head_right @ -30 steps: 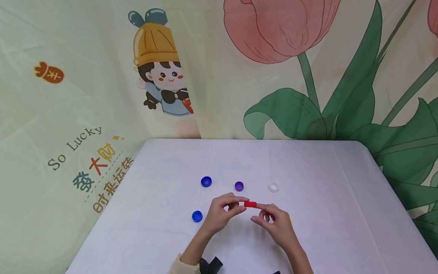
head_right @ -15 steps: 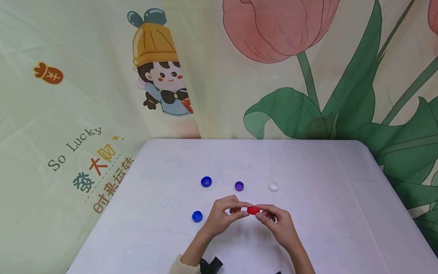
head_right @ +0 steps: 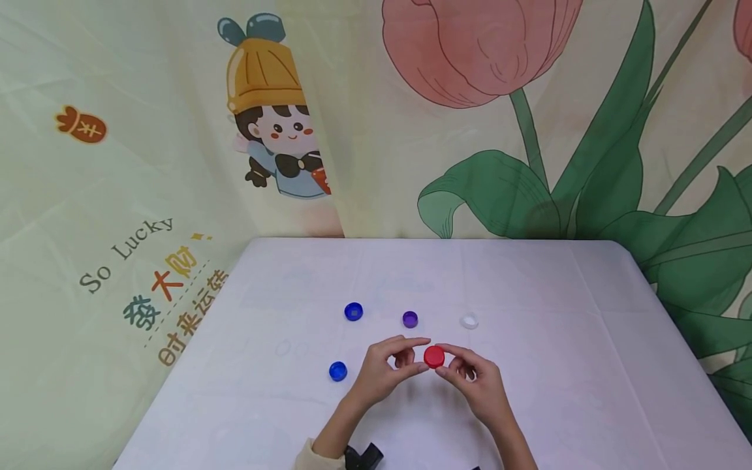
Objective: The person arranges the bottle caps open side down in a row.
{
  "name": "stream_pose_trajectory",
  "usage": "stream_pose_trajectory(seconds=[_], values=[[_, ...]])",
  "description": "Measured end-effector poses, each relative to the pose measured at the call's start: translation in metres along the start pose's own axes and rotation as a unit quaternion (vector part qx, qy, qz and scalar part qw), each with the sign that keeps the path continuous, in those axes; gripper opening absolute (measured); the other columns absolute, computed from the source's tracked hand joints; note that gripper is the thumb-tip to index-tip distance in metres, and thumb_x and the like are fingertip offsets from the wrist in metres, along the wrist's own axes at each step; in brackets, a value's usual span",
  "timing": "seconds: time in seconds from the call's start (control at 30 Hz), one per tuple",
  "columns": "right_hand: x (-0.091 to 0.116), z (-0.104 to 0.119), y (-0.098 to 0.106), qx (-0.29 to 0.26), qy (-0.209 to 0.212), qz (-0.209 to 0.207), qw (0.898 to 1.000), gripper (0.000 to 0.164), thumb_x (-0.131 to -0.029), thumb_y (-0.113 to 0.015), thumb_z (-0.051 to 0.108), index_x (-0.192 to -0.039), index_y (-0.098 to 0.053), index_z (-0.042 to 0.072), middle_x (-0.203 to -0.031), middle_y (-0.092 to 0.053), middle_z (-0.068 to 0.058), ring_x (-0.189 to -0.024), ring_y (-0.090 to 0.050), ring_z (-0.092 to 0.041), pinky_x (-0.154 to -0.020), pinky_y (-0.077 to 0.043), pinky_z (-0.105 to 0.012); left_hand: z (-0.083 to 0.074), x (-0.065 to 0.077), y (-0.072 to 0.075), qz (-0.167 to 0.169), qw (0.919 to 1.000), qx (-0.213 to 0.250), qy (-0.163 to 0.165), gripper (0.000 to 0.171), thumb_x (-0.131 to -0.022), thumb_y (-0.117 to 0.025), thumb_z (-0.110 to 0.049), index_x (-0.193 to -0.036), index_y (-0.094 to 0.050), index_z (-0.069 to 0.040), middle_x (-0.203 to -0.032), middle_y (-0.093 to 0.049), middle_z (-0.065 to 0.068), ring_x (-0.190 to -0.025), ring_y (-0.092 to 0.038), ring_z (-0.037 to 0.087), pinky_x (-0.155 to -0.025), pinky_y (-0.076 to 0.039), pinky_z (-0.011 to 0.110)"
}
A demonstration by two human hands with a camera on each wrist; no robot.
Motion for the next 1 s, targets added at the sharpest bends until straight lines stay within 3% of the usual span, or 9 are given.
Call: stream_pose_trajectory(seconds=[0.2, 0.43, 0.73, 1.0], values=[[-0.001, 0.011, 0.000, 0.008, 0.003, 0.002, 1.000, 0.030, -0.075, -0.071, -0.006, -0.104, -0.066, -0.003, -0.064, -0.053, 0.001, -0.056, -0.042, -0.009, -0.048, -0.035, -0.030, 0.004, 0.000, -0.002, -0.005, 1.0000, 0.000, -0.006, 0.026, -0.074, -0.076, -0.005, -0.098, -0.069, 0.002, -0.063, -0.051, 0.006, -0.056, -0.046, 0.015, -0.049, -0.041, 0.021], [-0.001, 0.003, -0.003, 0.037, 0.034, -0.020, 0.999, 0.033, -0.072, -0.073, -0.007, -0.104, -0.066, -0.002, -0.063, -0.050, -0.002, -0.055, -0.039, -0.011, -0.047, -0.032, -0.029, 0.037, 0.007, -0.011, -0.027, 0.9994, -0.021, 0.009, 0.026, -0.075, -0.077, -0.015, -0.099, -0.071, -0.006, -0.063, -0.050, -0.002, -0.055, -0.046, 0.014, -0.048, -0.038, 0.020], [0.000, -0.040, -0.014, 0.097, -0.034, -0.045, 0.994, 0.030, -0.075, -0.077, 0.017, -0.104, -0.068, 0.019, -0.062, -0.050, 0.007, -0.054, -0.039, -0.006, -0.045, -0.032, -0.021, 0.060, 0.014, -0.014, -0.037, 0.9966, -0.049, 0.054, 0.028, -0.078, -0.073, -0.029, -0.102, -0.072, -0.014, -0.063, -0.047, -0.009, -0.057, -0.042, 0.003, -0.048, -0.036, 0.017], [0.003, -0.059, -0.021, 0.178, -0.079, 0.003, 0.981, 0.030, -0.075, -0.077, 0.018, -0.104, -0.069, 0.016, -0.061, -0.048, 0.009, -0.053, -0.041, -0.006, -0.047, -0.035, -0.020, 0.083, 0.022, -0.018, -0.003, 0.9896, -0.109, 0.094, 0.031, -0.074, -0.074, -0.033, -0.099, -0.074, -0.013, -0.061, -0.050, -0.010, -0.055, -0.043, 0.000, -0.048, -0.036, 0.013]])
Point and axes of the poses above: each hand's wrist, its own x-axis away from the middle knuckle, its own y-axis out of the back of the hand, z = x × y, the point moved 3 cm from there along -x, towards the middle knuckle
